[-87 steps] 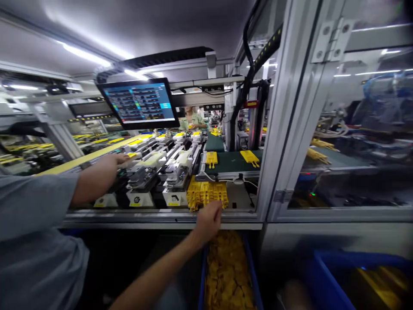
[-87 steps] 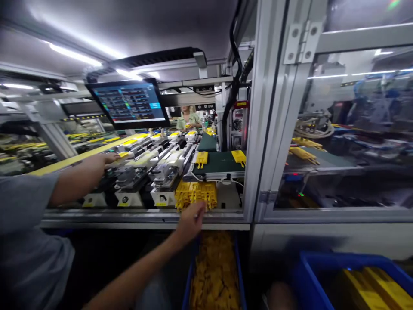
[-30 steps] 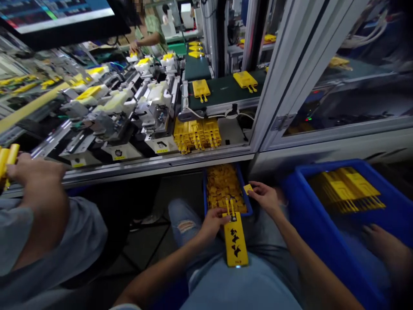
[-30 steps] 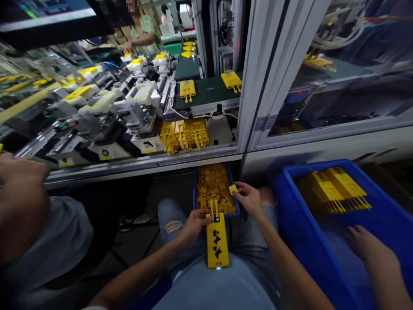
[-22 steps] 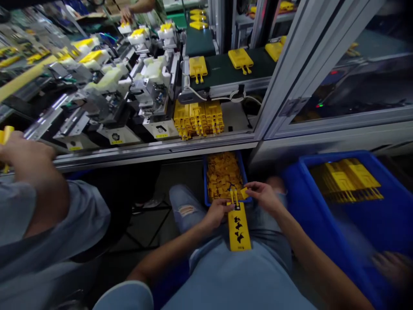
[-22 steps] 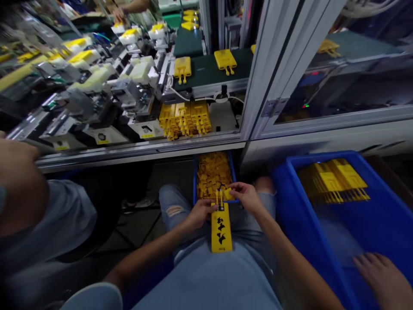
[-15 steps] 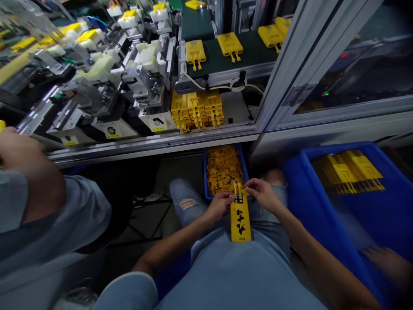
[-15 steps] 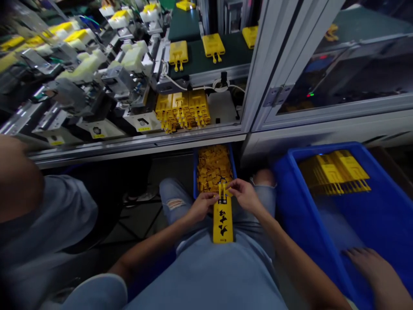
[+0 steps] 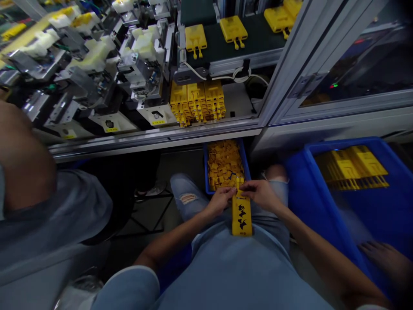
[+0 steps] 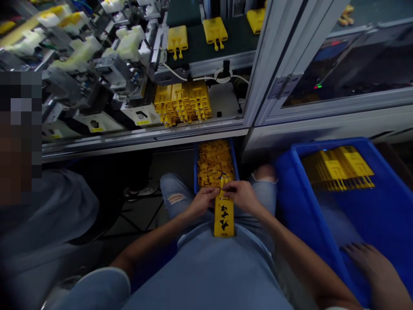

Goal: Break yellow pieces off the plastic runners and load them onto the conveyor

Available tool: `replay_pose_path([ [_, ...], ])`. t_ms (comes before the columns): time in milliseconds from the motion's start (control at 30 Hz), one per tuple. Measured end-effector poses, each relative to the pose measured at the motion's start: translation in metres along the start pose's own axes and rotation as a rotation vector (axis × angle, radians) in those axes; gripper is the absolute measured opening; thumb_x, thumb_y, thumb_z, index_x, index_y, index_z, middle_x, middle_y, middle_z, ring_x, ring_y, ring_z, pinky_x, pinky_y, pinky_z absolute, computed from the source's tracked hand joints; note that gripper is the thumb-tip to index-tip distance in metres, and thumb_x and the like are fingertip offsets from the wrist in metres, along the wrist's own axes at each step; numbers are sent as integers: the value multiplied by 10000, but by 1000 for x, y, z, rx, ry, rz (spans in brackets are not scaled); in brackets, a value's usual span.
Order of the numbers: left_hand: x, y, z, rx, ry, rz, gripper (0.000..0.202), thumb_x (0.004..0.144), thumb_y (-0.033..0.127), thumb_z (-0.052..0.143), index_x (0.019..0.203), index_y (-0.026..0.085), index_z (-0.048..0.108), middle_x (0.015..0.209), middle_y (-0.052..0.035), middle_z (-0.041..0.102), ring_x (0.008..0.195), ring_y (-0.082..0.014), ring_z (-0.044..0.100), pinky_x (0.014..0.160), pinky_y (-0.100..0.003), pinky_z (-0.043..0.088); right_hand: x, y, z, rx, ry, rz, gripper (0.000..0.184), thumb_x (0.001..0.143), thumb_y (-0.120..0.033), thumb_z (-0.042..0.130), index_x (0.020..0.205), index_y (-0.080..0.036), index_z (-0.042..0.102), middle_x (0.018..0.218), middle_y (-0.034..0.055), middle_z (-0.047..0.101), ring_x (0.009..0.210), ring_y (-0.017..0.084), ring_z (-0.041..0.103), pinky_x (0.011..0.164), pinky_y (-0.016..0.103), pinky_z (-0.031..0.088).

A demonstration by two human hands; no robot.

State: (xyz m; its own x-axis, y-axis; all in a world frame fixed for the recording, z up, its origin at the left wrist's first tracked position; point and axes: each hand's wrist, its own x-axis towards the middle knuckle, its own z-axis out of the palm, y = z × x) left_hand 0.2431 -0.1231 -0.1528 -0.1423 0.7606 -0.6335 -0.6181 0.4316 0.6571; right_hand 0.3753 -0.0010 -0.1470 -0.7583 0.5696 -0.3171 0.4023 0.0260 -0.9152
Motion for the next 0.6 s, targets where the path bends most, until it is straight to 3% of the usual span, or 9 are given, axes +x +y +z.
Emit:
replay_pose_path([
  [233, -1, 0, -1, -21, 5, 12, 503, 576, 551, 790, 765, 101, 668, 713, -62, 656, 649, -155, 596, 587, -258, 472, -4, -9, 3, -325, 64, -83, 115, 723, -204, 713, 822, -222, 766, 826, 31, 705, 777, 189, 642, 750, 308, 486],
  [367, -2, -2, -1, -3, -13, 10, 509, 588, 555, 785, 798, 105, 675, 732, -54, 657, 647, -154, 601, 586, -258, 477, -8, -5, 6, -302, 88, -149, 100, 761, -210, 685, 817, -223, 766, 884, 43, 660, 798, 171, 614, 724, 283, 476],
  [500, -4, -1, 1, 89, -30, 12, 498, 621, 536, 774, 866, 113, 680, 767, -50, 670, 655, -144, 612, 595, -235, 457, -12, -2, 2, -295, 8, -190, 156, 807, -195, 617, 807, -230, 769, 832, 35, 633, 773, 159, 595, 705, 279, 459],
  [600, -7, 5, 2, 116, -4, 30, 457, 608, 498, 786, 823, 114, 663, 714, -37, 660, 605, -134, 592, 562, -223, 421, -12, 0, -2, -267, 97, -122, 156, 747, -266, 695, 883, -212, 749, 832, 32, 623, 725, 155, 564, 657, 274, 443],
])
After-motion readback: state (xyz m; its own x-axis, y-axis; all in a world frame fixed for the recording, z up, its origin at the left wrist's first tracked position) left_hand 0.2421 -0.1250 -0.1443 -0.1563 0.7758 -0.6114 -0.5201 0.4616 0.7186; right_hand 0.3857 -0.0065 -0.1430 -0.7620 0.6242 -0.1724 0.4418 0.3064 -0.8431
